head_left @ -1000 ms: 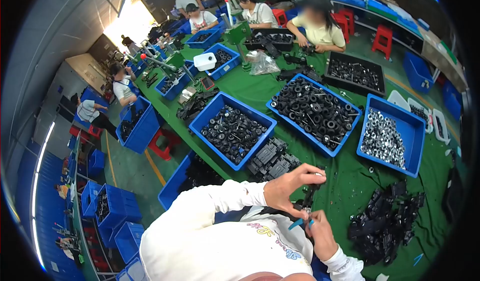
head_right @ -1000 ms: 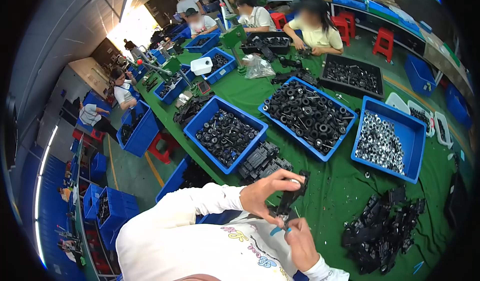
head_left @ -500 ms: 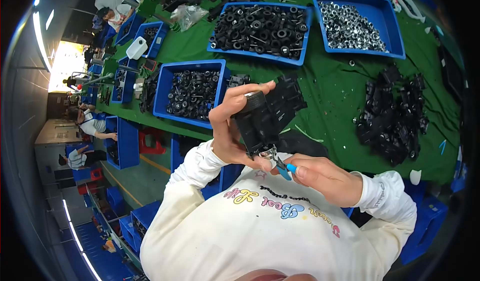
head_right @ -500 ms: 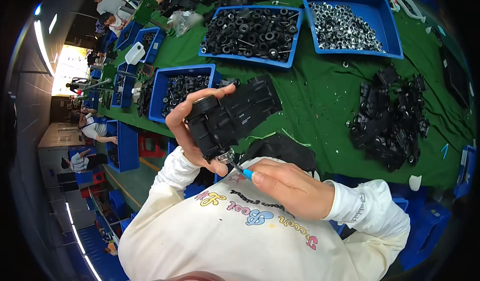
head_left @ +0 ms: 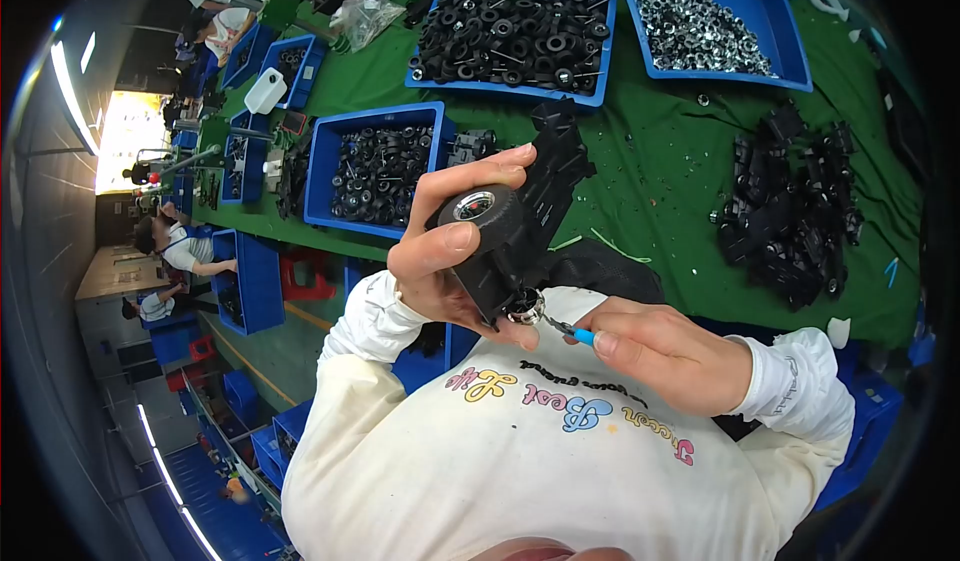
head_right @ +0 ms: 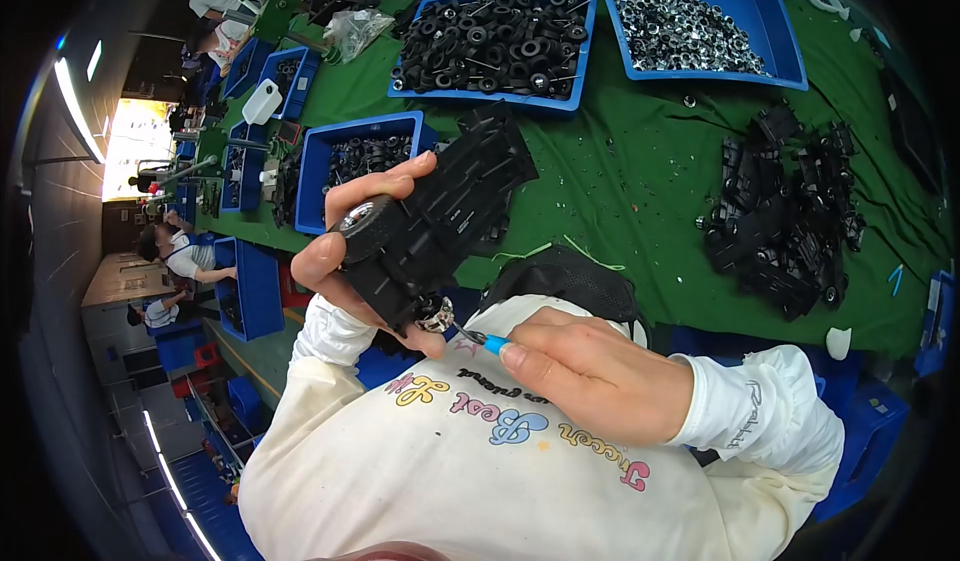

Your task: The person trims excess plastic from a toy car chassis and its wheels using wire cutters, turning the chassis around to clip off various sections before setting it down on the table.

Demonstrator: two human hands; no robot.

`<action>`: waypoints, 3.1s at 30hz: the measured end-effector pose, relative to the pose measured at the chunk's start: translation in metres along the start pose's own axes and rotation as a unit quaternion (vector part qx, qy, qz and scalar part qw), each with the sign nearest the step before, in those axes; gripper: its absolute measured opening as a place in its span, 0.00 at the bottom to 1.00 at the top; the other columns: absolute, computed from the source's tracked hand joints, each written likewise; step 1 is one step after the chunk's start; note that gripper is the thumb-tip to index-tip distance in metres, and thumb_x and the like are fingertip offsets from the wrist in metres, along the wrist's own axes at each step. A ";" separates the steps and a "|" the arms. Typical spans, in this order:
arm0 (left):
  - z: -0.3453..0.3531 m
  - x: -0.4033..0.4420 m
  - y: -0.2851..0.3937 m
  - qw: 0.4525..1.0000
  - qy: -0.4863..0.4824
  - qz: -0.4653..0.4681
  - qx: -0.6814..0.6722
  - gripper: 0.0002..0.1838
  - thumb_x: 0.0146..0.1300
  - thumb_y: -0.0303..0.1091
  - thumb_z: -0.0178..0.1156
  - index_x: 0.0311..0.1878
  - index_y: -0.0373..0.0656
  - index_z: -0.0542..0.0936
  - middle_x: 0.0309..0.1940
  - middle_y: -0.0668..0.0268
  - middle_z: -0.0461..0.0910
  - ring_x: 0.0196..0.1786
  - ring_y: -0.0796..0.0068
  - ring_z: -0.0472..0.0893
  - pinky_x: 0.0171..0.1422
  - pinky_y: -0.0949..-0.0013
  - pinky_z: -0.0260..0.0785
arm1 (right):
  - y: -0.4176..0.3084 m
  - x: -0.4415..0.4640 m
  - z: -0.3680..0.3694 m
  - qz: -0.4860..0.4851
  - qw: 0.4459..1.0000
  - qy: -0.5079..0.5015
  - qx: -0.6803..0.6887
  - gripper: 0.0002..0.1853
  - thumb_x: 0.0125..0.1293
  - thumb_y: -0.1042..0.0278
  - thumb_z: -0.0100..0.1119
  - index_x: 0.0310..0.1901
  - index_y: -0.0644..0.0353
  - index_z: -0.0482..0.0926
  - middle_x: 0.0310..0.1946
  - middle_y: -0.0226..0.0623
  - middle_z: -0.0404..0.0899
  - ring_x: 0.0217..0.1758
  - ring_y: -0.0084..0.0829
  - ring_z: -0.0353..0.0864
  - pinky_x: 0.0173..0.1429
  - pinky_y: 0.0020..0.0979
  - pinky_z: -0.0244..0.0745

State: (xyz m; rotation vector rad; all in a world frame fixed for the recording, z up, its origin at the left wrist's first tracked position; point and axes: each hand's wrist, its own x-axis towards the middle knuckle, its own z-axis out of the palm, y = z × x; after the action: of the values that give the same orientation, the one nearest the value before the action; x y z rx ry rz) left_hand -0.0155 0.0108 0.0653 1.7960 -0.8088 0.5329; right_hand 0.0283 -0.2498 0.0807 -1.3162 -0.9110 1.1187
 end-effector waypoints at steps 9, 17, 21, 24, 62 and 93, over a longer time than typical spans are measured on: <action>0.007 0.000 -0.003 1.000 -0.007 0.006 -0.019 0.57 0.41 0.47 0.84 0.72 0.60 0.57 0.64 0.42 0.62 0.67 0.32 0.69 0.70 0.34 0.65 | 0.003 0.000 0.007 -0.010 0.999 0.015 0.038 0.23 0.80 0.56 0.39 0.43 0.71 0.76 0.39 0.46 0.74 0.47 0.41 0.74 0.55 0.38 0.68; 0.009 -0.001 -0.002 1.000 0.004 0.003 -0.025 0.56 0.42 0.48 0.84 0.72 0.59 0.57 0.64 0.41 0.62 0.67 0.33 0.69 0.70 0.35 0.65 | 0.000 0.000 0.000 0.122 0.972 -0.075 0.185 0.24 0.82 0.53 0.37 0.39 0.67 0.74 0.35 0.34 0.70 0.39 0.27 0.67 0.49 0.31 0.65; 0.005 0.002 0.001 0.999 -0.035 -0.013 -0.028 0.56 0.42 0.46 0.84 0.73 0.59 0.59 0.65 0.42 0.62 0.68 0.33 0.68 0.70 0.37 0.65 | -0.007 0.001 -0.004 0.164 0.961 -0.090 0.203 0.23 0.82 0.52 0.38 0.38 0.65 0.73 0.33 0.29 0.68 0.38 0.22 0.64 0.47 0.28 0.64; 0.002 0.004 0.005 0.998 -0.061 -0.021 -0.016 0.55 0.42 0.43 0.84 0.73 0.59 0.61 0.66 0.44 0.62 0.69 0.32 0.68 0.70 0.37 0.66 | -0.003 -0.002 -0.002 0.163 0.966 -0.073 0.186 0.24 0.82 0.52 0.37 0.39 0.65 0.74 0.31 0.27 0.68 0.37 0.21 0.64 0.45 0.27 0.64; 0.003 0.013 -0.001 0.998 -0.050 -0.012 0.040 0.60 0.38 0.49 0.84 0.72 0.48 0.57 0.65 0.41 0.62 0.66 0.40 0.72 0.66 0.47 0.73 | 0.018 -0.001 0.028 -0.072 0.980 0.181 -0.046 0.22 0.77 0.65 0.49 0.22 0.65 0.68 0.15 0.43 0.68 0.16 0.42 0.69 0.22 0.39 0.63; 0.003 0.013 -0.015 0.996 -0.083 -0.011 -0.017 0.60 0.39 0.51 0.84 0.73 0.51 0.57 0.65 0.44 0.62 0.66 0.39 0.72 0.69 0.41 0.69 | 0.064 0.013 0.007 0.176 0.632 -0.262 0.708 0.32 0.80 0.38 0.23 0.23 0.52 0.60 0.18 0.41 0.69 0.11 0.30 0.67 0.11 0.33 0.62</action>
State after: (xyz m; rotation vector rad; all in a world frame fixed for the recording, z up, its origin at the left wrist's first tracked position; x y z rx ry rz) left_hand 0.0043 0.0078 0.0641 1.8323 -0.9051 0.3581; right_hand 0.0182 -0.2399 0.0162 0.2359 0.1023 1.9243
